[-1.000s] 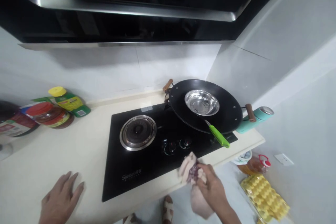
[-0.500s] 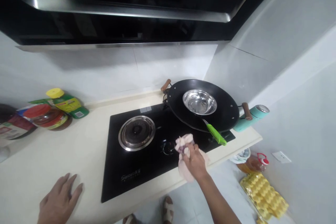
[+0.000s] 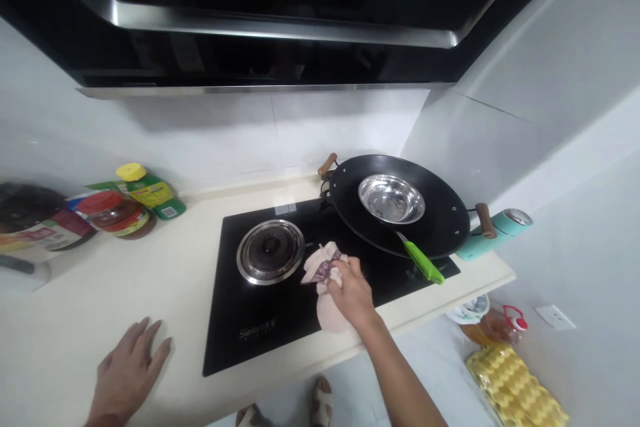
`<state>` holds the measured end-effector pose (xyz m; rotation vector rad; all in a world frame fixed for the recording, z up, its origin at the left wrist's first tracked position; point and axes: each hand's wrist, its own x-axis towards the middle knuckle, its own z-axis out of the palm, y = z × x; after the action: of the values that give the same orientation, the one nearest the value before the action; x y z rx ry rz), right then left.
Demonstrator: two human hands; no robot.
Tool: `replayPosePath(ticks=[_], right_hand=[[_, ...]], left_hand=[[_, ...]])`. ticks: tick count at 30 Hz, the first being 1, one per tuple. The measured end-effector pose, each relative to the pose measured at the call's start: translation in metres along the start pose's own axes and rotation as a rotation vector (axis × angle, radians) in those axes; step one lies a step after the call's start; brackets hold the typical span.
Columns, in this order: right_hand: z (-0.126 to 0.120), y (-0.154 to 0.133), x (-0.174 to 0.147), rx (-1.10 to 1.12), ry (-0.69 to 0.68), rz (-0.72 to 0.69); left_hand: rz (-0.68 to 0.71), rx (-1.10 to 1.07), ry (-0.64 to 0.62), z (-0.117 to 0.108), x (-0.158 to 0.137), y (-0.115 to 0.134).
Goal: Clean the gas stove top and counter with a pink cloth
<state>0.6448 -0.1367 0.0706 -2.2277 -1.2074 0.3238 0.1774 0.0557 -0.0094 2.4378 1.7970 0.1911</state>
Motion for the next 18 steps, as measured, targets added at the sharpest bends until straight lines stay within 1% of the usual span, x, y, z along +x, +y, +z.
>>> replayPosePath(ticks=[2, 4, 6, 8, 9, 11, 13, 15, 17, 18], right_hand=[[0.024, -0.009, 0.002, -0.143, -0.062, -0.022], [0.046, -0.009, -0.016, -0.175, -0.086, -0.085], [0.060, -0.001, -0.045, -0.075, -0.123, -0.139], [0.061, 0.011, -0.076, 0.096, -0.172, -0.172], [0.056, 0.018, -0.089, 0.184, -0.190, -0.183], [0.037, 0.034, -0.106, 0.321, -0.189, -0.183], [0.008, 0.057, -0.108, 0.364, -0.118, -0.172], [-0.026, 0.086, -0.095, 0.302, 0.021, -0.153], [-0.056, 0.118, -0.071, 0.159, 0.178, -0.107], [-0.067, 0.132, -0.057, 0.076, 0.234, -0.065]], left_hand=[[0.012, 0.003, -0.001, 0.000, 0.000, 0.000], [0.016, -0.002, 0.000, 0.000, 0.001, -0.001], [0.017, -0.010, -0.005, 0.001, 0.001, -0.003], [0.015, -0.024, -0.021, 0.003, 0.002, -0.005], [0.016, -0.031, -0.029, 0.004, 0.002, -0.006], [0.019, -0.042, -0.029, 0.004, 0.003, -0.007], [0.020, -0.049, -0.015, 0.003, 0.003, -0.006], [0.021, -0.056, -0.013, 0.001, 0.003, -0.003], [0.020, -0.060, -0.015, -0.002, 0.003, -0.001], [0.019, -0.061, -0.014, -0.003, 0.003, 0.000]])
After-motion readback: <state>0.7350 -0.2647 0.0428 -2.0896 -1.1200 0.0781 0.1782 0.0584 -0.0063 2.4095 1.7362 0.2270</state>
